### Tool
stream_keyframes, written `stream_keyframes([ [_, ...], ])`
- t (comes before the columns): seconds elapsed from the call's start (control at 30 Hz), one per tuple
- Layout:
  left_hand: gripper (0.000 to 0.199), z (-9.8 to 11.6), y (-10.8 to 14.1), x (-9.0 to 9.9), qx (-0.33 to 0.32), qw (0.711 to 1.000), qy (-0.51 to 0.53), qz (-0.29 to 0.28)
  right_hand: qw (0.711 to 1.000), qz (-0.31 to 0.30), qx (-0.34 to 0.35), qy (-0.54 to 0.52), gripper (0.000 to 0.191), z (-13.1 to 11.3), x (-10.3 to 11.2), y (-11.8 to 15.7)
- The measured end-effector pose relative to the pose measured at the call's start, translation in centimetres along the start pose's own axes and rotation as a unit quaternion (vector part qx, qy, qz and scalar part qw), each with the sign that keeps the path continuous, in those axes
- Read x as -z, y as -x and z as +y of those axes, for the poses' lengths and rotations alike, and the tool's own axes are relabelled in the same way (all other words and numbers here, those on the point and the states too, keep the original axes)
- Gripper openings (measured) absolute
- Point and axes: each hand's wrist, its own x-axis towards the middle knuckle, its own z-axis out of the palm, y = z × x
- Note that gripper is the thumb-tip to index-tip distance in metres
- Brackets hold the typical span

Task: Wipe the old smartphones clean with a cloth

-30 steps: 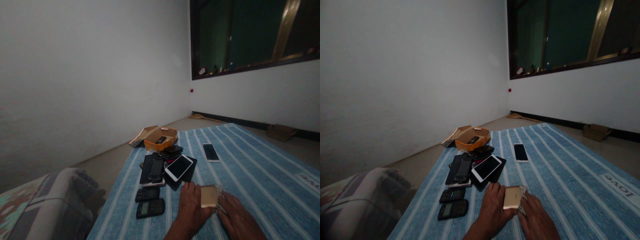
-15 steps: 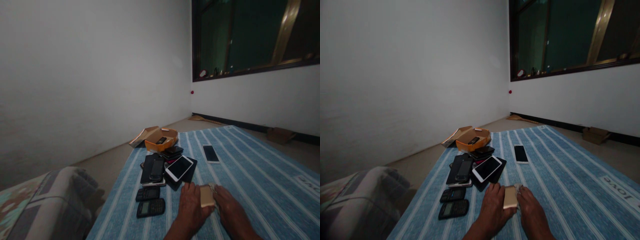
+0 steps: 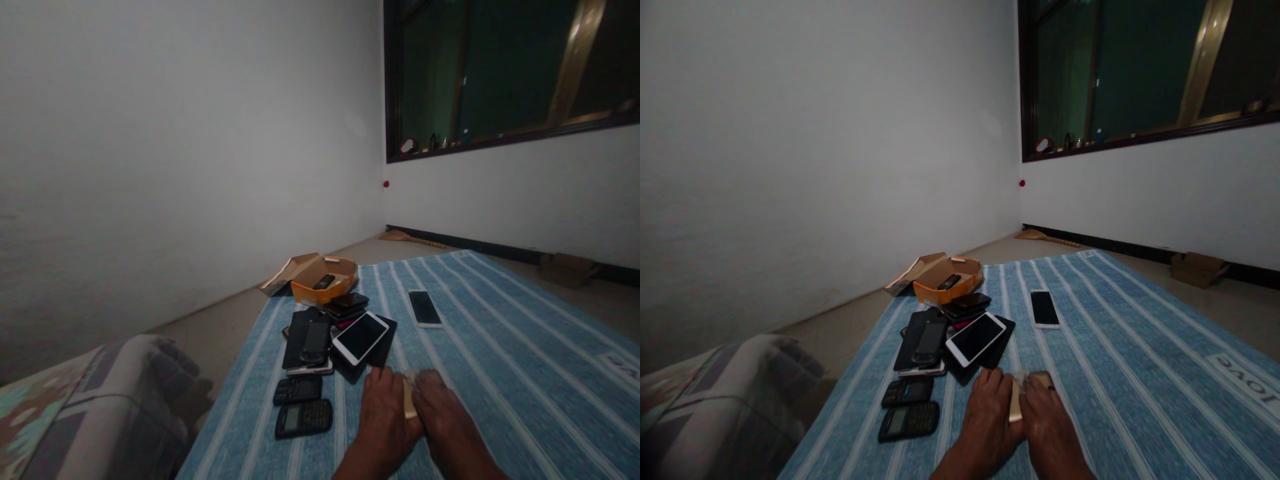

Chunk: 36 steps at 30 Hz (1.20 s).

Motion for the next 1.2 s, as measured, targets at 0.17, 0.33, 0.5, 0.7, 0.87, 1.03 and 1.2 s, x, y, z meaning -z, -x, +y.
stream_keyframes([
  [0.17, 0.045, -0.2, 0.0, -0.3, 0.002, 1.000, 0.011, 0.003, 1.000, 0.011, -0.009, 0.023, 0.038, 1.3, -0.2, 0.0],
  [0.33, 0.046, -0.3, 0.0, -0.4, 0.002, 1.000, 0.009, 0.002, 0.998, 0.030, -0.005, 0.054, 0.040, 1.6, -0.7, 0.3],
  [0.5, 0.034, -0.3, 0.1, -0.2, -0.004, 1.000, 0.001, -0.003, 0.999, -0.039, 0.019, -0.029, 0.042, 0.1, -0.4, -0.1],
  [0.7, 0.047, -0.3, 0.3, 0.4, 0.006, 0.999, 0.026, -0.018, 0.999, 0.036, -0.019, 0.034, 0.042, 1.7, -1.2, 0.9],
  [0.87, 0.042, -1.1, 0.9, 0.4, -0.024, 0.997, 0.071, 0.001, 0.996, 0.066, 0.011, 0.064, 0.043, 1.1, -1.6, 1.7],
  [1.03, 0.053, -3.0, 1.5, -0.3, -0.088, 0.988, 0.121, 0.040, 0.992, 0.089, 0.084, 0.029, 0.043, -0.5, -1.5, 1.7],
  [1.2, 0.052, -3.4, 1.9, -0.2, -0.073, 0.987, 0.139, 0.037, 0.998, 0.023, 0.052, -0.030, 0.045, 0.8, -0.4, 1.8],
])
